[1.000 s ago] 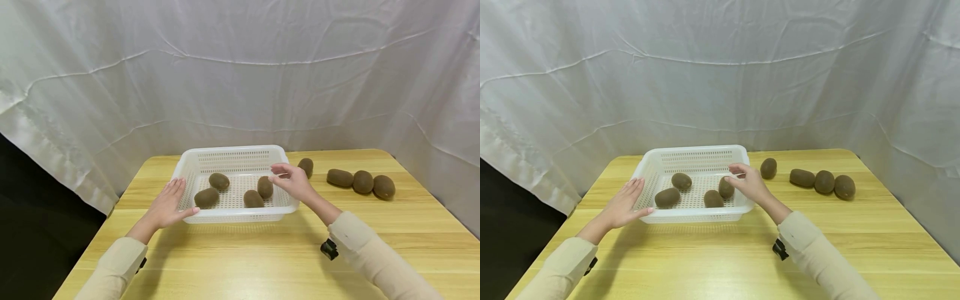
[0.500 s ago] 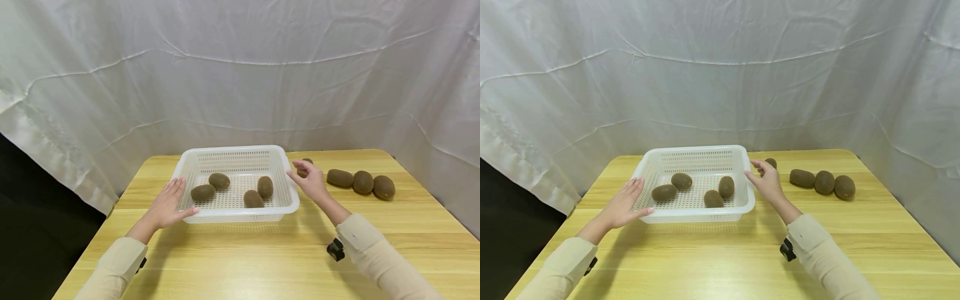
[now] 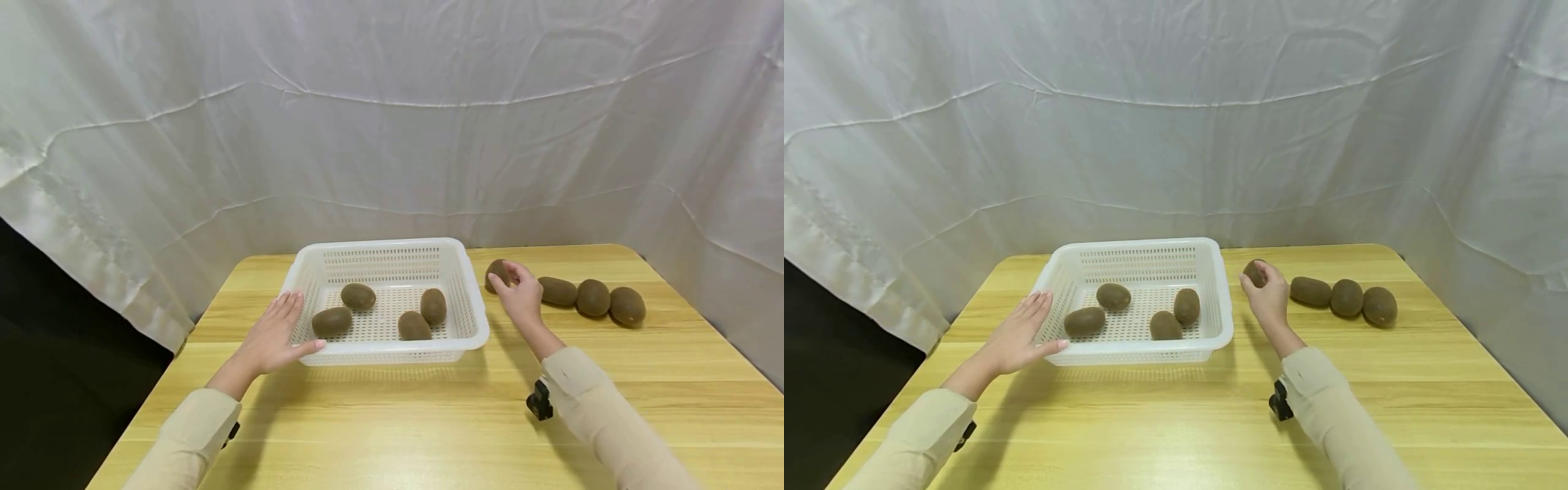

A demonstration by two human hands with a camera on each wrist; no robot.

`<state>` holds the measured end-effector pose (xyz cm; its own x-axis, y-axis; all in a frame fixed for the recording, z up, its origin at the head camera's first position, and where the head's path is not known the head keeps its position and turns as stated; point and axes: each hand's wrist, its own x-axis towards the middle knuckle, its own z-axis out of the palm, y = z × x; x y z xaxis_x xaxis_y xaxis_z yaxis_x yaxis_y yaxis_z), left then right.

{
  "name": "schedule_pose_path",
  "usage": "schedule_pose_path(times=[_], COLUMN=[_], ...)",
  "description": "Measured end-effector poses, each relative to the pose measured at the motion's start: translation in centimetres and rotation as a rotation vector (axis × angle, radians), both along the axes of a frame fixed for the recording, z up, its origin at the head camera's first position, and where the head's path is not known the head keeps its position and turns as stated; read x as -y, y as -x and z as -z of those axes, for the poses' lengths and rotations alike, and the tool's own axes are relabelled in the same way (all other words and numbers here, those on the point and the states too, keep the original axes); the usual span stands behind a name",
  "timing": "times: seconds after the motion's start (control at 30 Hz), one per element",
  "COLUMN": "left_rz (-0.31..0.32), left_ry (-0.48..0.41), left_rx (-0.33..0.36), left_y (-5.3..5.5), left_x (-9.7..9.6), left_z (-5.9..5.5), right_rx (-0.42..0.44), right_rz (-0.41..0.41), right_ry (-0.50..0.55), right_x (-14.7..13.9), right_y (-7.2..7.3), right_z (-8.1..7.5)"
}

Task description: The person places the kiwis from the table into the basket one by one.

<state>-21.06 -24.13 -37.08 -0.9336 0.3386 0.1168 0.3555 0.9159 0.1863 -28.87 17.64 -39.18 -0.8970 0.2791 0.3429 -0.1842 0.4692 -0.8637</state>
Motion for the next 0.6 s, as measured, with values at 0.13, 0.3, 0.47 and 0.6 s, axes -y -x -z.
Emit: schedule_pose_path(times=[0.13, 0.3, 0.47, 0.6], left_rz=[-0.001, 0.000, 0.000, 0.003], left_ry=[-0.002, -0.003, -0.002, -0.003], left_rx=[0.000, -0.001, 0.002, -0.001], left_y=[0.0, 0.0, 0.0, -0.1], left_x=[0.0, -0.1, 0.0, 0.0], left_z=[0.0, 0.0, 0.0, 0.1], right_rx=[0.024, 0.061, 0.092, 0.109], right_rz=[0.016, 0.047, 0.093, 0.115], right_ry=[-0.011, -0.025, -0.034, -0.023], right_x=[-0.2, -0.3, -0.5, -0.7], right_y=[0.7, 1.5, 2.2, 2.9], right_z=[0.5, 1.2, 2.0, 2.6])
